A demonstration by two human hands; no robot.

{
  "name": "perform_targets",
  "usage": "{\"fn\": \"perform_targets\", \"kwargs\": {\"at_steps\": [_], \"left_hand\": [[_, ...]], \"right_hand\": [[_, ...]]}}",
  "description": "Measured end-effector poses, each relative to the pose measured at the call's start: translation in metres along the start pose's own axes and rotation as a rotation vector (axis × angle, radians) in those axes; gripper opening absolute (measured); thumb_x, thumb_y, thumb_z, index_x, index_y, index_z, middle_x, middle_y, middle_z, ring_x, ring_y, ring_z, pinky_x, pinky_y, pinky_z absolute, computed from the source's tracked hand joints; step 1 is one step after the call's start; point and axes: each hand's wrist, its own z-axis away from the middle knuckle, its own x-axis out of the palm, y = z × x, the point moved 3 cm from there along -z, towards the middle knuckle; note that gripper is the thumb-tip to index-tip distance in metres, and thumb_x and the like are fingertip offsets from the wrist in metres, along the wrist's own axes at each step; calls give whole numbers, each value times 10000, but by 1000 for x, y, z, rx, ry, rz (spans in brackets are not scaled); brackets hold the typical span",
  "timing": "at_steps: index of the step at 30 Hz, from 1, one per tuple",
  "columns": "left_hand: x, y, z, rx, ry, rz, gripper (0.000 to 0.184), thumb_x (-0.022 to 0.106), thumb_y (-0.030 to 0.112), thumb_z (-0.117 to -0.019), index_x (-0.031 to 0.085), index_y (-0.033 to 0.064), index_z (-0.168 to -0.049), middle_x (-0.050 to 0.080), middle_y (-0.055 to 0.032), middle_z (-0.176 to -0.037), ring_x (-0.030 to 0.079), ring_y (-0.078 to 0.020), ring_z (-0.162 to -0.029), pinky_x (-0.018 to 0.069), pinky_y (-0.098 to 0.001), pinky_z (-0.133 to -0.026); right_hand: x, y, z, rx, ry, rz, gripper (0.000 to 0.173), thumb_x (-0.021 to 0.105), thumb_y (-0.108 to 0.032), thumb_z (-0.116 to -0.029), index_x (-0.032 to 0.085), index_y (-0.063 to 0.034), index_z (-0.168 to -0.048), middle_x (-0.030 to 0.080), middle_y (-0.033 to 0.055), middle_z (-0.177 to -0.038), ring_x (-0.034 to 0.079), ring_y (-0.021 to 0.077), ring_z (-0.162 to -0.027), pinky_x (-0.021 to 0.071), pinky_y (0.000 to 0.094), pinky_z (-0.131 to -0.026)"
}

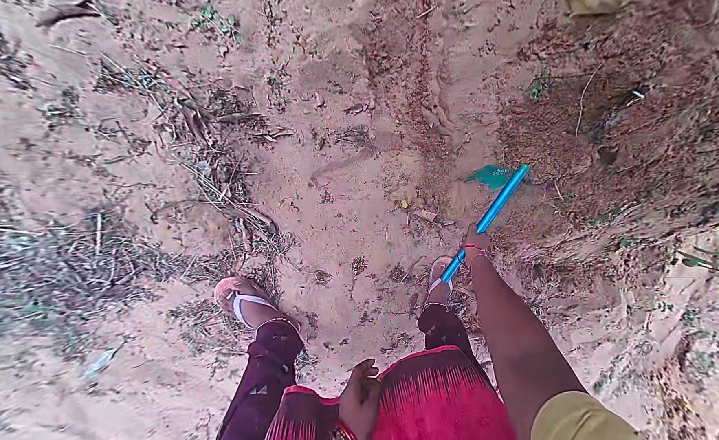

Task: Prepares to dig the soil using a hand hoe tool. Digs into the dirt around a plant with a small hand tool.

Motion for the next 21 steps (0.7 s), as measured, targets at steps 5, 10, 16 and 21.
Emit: {"fn": "perform_targets", "kwargs": {"at_steps": [5, 10, 16, 21], "left_hand": [[1, 19, -5, 43, -34, -29, 457, 532, 42, -977, 473, -128, -1397, 636, -281, -1215, 677, -300, -967, 542, -442, -883], [-1, 23, -21, 25, -43, -129, 436, 563, 67, -1018, 484, -107, -1410, 629, -295, -1255, 675, -366, -1074, 529, -484, -974], [-5, 33, -33, 46, -7, -101, 431, 569, 45, -1020, 478, -108, -1413, 623, -299, -1265, 672, -371, -1077, 526, -490, -968], [0, 33, -41, 31, 3, -124, 432, 572, 39, -1022, 476, -109, -1416, 624, -306, -1267, 670, -387, -1085, 519, -503, -979]], "right_hand": [[-37, -33, 15, 30, -126, 169, 418, 433, -356, -1122, 573, 28, -1208, 552, 117, -913, 567, 191, -716, 517, 356, -700], [-42, -41, 30, -2, -121, 33, 347, 487, -309, -1107, 572, 13, -1202, 525, 89, -859, 524, 173, -667, 490, 342, -656], [-91, -59, 69, -234, -155, 446, 433, 506, -327, -1099, 561, 36, -1329, 646, 211, -1091, 642, 300, -960, 502, 465, -884], [-156, -111, 115, -407, -177, 1051, 480, 477, -418, -1092, 551, -22, -1354, 667, 239, -1222, 643, 384, -1191, 486, 571, -980]]}}
